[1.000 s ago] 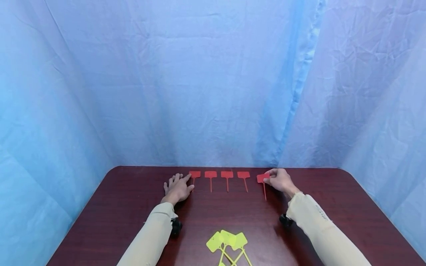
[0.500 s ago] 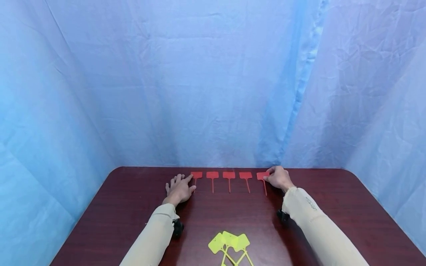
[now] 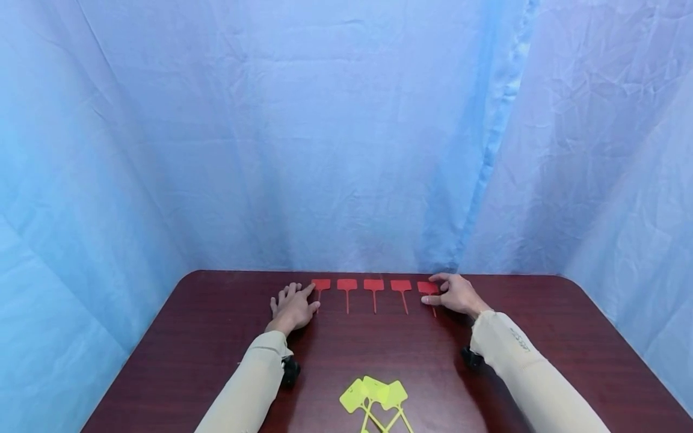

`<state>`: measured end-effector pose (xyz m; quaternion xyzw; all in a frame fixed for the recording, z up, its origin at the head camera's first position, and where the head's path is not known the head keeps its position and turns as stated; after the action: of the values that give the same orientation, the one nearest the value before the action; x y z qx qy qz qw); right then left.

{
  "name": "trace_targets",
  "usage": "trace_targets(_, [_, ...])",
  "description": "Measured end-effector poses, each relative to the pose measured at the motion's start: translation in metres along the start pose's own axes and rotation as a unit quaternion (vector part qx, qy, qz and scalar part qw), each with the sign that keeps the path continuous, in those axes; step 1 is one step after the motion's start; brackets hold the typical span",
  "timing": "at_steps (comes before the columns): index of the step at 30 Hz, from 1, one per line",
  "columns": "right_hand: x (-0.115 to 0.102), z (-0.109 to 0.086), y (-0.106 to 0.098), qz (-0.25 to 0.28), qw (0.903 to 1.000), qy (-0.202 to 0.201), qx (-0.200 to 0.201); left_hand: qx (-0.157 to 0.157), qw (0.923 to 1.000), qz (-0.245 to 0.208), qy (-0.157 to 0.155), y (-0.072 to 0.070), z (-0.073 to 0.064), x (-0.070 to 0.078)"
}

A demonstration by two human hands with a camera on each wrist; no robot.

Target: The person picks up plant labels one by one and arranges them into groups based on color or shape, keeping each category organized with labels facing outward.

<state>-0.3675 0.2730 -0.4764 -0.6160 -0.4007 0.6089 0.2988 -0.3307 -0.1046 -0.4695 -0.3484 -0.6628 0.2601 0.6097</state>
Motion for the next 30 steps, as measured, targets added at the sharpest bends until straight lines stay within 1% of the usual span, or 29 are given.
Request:
trace_targets(3, [-0.002,-0.002,0.001,-0.026,0.9992,-0.03,-0.005,0.001,1.0,-0.001,0.0,-0.001,0.001,0.0])
trace_targets(5, [-0.003,-0.004,0.002,-0.037,0.9984,-0.043,-0.003,0.0,1.0,-0.003,0.0,-0.001,0.001,0.0])
trace_targets(10, [-0.004,-0.007,0.004,-0.033,0.9986,-0.042,0.0,-0.003,1.0,-0.003,-0.001,0.0,0.001,-0.002])
trace_targets(18, [0.0,-0.005,0.004,-0.032,0.9986,-0.043,0.003,-0.006,1.0,-0.004,-0.004,0.001,0.003,-0.002])
trace_targets(22, [-0.001,-0.007,0.001,-0.039,0.9978,-0.05,0.016,-0.011,0.9999,-0.006,-0.006,0.001,0.004,-0.002])
trace_targets(26, [-0.011,-0.016,-0.002,-0.048,0.9957,-0.068,0.04,-0.01,0.9999,-0.007,-0.002,-0.001,0.004,-0.001])
trace_targets(27, [-0.016,-0.02,-0.002,-0.051,0.9947,-0.077,0.045,-0.009,0.9999,-0.006,0.0,-0.002,0.004,-0.001])
trace_targets(30, [-0.037,-0.038,0.004,-0.06,0.9897,-0.12,0.052,-0.007,1.0,-0.004,0.0,-0.003,0.005,-0.002])
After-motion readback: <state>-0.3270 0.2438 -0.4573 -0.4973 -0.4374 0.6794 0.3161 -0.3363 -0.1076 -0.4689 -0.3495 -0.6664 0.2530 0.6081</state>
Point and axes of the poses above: each hand's wrist, its own z-axis towards the middle knuckle, its own y-axis out of the palm, x = y × z, the point moved 8 cm from there along z, towards the middle knuckle, and after that the axes turned 11 degrees about -z, right-handed, at the moved point
